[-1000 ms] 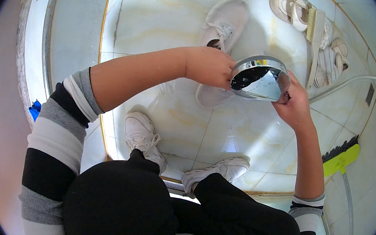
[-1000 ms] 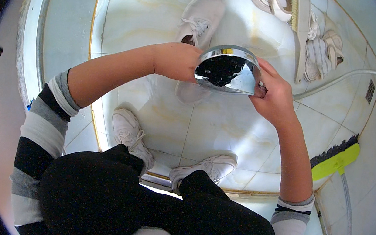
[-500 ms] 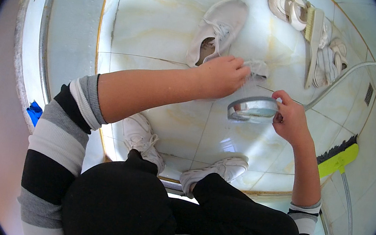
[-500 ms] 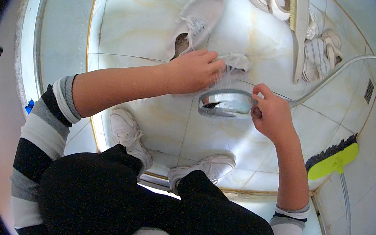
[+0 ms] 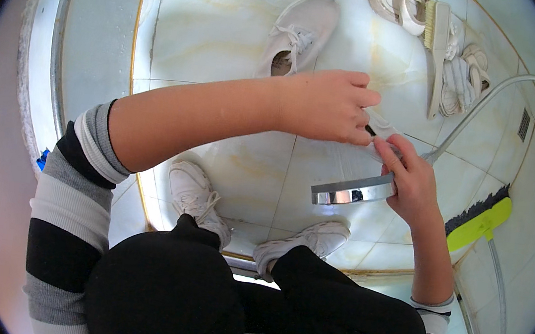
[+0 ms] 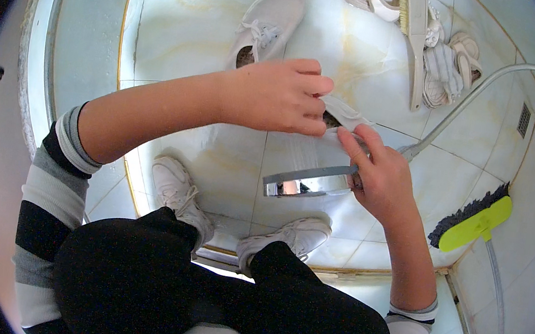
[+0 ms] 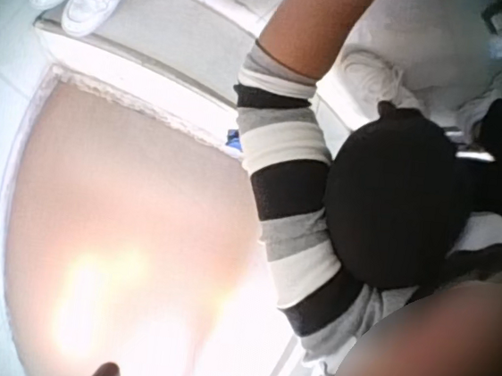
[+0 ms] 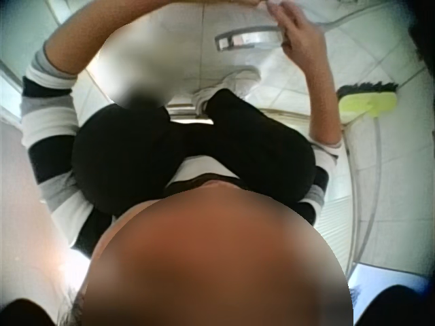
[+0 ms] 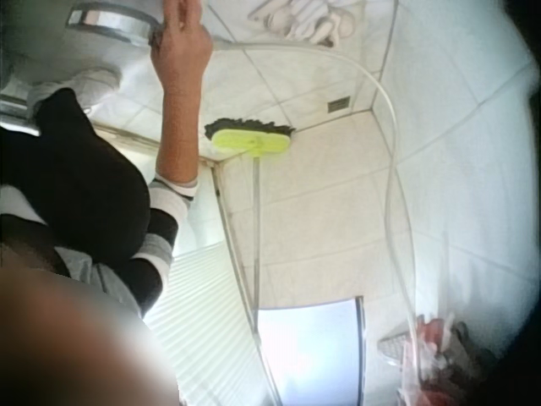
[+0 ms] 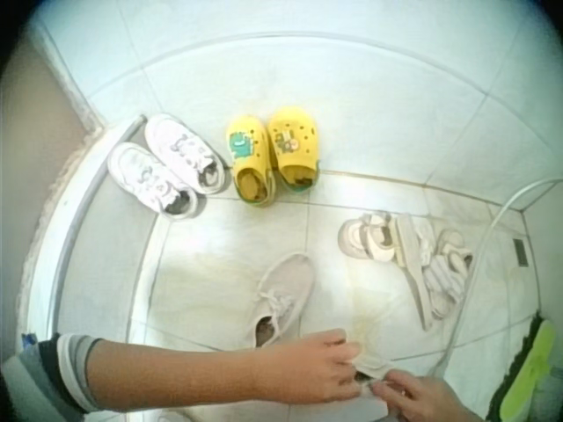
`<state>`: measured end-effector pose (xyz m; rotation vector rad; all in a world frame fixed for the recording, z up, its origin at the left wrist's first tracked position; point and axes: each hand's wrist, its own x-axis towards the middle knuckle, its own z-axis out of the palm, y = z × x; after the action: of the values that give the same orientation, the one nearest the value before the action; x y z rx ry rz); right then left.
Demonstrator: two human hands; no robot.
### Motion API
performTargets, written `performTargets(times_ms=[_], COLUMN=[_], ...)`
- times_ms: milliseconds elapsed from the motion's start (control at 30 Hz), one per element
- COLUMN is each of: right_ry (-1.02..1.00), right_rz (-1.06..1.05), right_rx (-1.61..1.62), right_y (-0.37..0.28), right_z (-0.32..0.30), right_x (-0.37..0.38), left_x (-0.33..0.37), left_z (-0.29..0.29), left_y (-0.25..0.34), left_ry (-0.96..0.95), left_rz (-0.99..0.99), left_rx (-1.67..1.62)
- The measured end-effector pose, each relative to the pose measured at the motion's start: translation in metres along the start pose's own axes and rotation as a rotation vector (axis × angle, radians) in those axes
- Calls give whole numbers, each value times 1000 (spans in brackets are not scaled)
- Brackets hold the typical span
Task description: The person sits on the bathroom floor and scrubs several pairs of shoes with a brush and water from a handheld shower head. They clean white sneakers, yellow crocs, and white sandals, then rinse the brush and wash their hands at the sink.
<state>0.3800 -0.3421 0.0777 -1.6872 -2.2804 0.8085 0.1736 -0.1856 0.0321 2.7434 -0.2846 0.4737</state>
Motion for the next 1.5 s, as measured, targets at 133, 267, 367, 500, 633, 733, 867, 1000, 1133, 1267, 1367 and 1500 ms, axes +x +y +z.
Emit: performTargets(times_ms=[133,267,367,500,633,733,867,1000,1133,1267,1367,1500], right_ry=[91,-77,-283,-221,-186,-230,-224,-261,-303,-374,-381,-397], right_rz=[80,67,75,110,216,271,344,373,280,258,252,298], right_rx=[-47,-31,46,108,85,72,175,197,113,89,75,106], right_y=[-1,4,9,15,22,26,24,17,12,11,11,9], right_z=[11,25,30,29,24,20,17,20,28,32,33,31], right_x=[2,3,-3,-16,-25,-25,-22,-16,-9,-6,-4,-1], left_x=[0,-11,-21,-27,-20,-14,-9,-10,-15,-22,-21,-10], left_z=[2,16,27,36,44,49,52,48,44,44,45,41], left_y=[-12,-8,6,16,28,35,32,35,41,34,22,16], left_ry=[44,-37,-137,-181,-143,-188,-181,-211,-192,-204,-248,-418], left_rz=[48,-14,-124,-232,-499,-679,-696,-829,-826,-715,-567,-396], left_rx=[152,118,32,10,37,46,47,-58,-69,-70,-36,22])
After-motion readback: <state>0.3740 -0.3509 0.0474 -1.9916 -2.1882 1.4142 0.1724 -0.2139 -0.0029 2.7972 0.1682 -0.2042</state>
